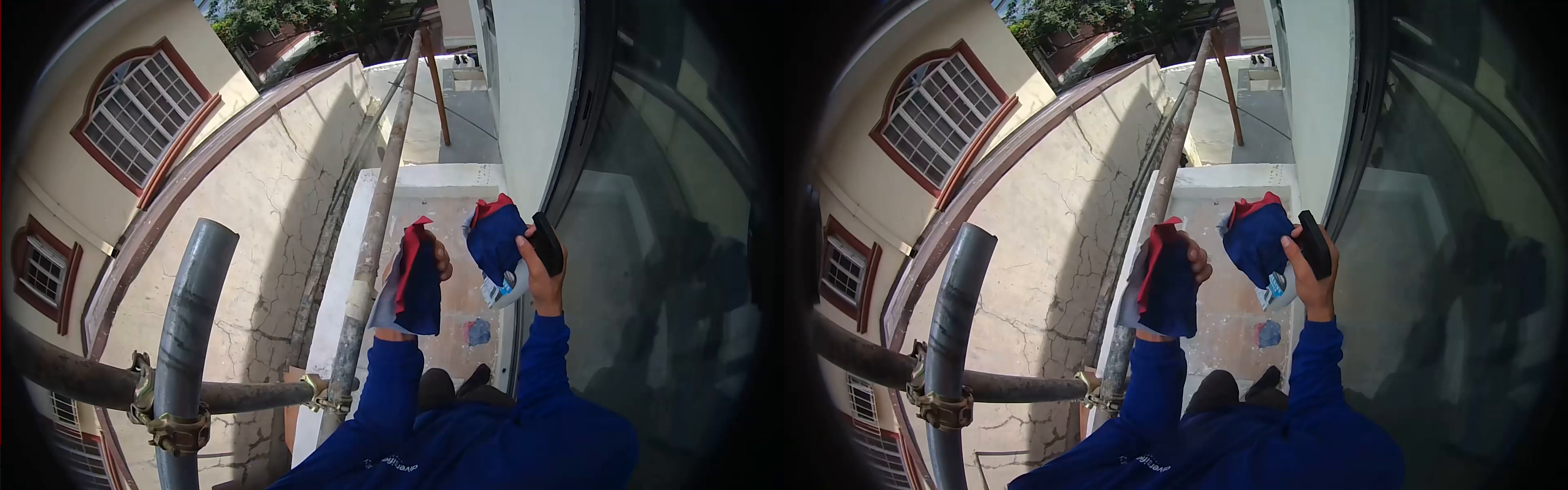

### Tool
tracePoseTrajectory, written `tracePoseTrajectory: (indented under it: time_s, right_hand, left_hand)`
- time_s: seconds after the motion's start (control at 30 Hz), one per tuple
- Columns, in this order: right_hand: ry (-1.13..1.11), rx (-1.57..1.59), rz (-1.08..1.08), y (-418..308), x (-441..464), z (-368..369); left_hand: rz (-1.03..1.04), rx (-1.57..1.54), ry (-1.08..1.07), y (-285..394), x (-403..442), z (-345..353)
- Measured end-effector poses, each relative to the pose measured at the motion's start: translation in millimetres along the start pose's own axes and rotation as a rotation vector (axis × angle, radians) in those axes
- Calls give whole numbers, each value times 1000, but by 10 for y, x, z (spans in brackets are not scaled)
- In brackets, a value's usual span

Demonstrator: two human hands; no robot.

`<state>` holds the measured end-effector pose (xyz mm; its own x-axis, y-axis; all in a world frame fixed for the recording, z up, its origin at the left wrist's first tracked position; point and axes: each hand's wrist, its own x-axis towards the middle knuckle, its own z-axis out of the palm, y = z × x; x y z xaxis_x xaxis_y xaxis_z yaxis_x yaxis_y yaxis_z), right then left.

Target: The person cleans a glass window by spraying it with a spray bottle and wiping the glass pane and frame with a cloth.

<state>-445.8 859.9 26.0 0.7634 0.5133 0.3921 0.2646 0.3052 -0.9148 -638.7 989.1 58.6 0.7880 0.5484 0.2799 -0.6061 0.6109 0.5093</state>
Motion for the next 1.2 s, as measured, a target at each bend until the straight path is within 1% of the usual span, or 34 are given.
tracePoseTrajectory:
  time_s: [0.03, 0.1, 0.13, 0.23, 0.3, 0.37, 0.43, 0.5, 0.53, 0.57, 0.63, 0.73, 0.83, 0.87, 0.97, 1.0, 1.1, 1.13, 1.17, 1.2]
  right_hand:
    - [3, -23, 9, 21, 75, -18]
    - [-20, -90, 8, 139, 217, -118]
    - [-9, -99, 26, 211, 264, -155]
    - [33, -152, 63, 375, 379, -248]
    - [50, -224, 82, 536, 449, -290]
    - [86, -251, 142, 572, 470, -300]
    - [97, -301, 208, 600, 494, -363]
    - [155, -325, 291, 639, 470, -425]
    - [201, -326, 328, 672, 478, -465]
    - [249, -318, 354, 734, 523, -479]
    - [321, -375, 329, 862, 517, -501]
    - [416, -410, 360, 888, 584, -383]
    - [471, -447, 372, 798, 694, -237]
    - [474, -459, 376, 765, 714, -202]
    - [468, -453, 339, 717, 740, -157]
    - [464, -443, 320, 697, 719, -158]
    - [450, -489, 294, 634, 622, -208]
    - [448, -494, 300, 610, 552, -256]
    - [448, -492, 305, 614, 490, -304]
    - [447, -486, 310, 635, 463, -331]
  left_hand:
    - [-61, 443, 319, 86, 159, -104]
    - [90, 560, 440, 62, 674, -270]
    - [107, 508, 495, 84, 917, -314]
    - [215, 559, 520, 185, 1682, -693]
    - [161, 645, 537, 394, 2161, -915]
    - [195, 977, 600, 673, 2679, -1399]
    - [235, 1424, 718, 1034, 3140, -1931]
    - [265, 1576, 729, 1263, 3497, -2444]
    - [161, 1684, 675, 1367, 3636, -2724]
    - [52, 1834, 712, 1300, 3745, -2867]
    - [-182, 2139, 774, 1149, 3686, -3045]
    - [-226, 2047, 731, 1024, 3667, -3078]
    - [-202, 2326, 741, 1013, 3699, -2907]
    - [-172, 2350, 728, 1057, 3714, -2835]
    - [-121, 1904, 683, 1262, 3792, -3010]
    - [-151, 1834, 723, 1285, 3814, -3096]
    - [-497, 1445, 519, 1202, 3806, -3320]
    - [-517, 1377, 555, 1066, 3793, -3399]
    - [-518, 1308, 626, 1044, 3779, -3275]
    - [-478, 1222, 693, 1051, 3773, -3231]
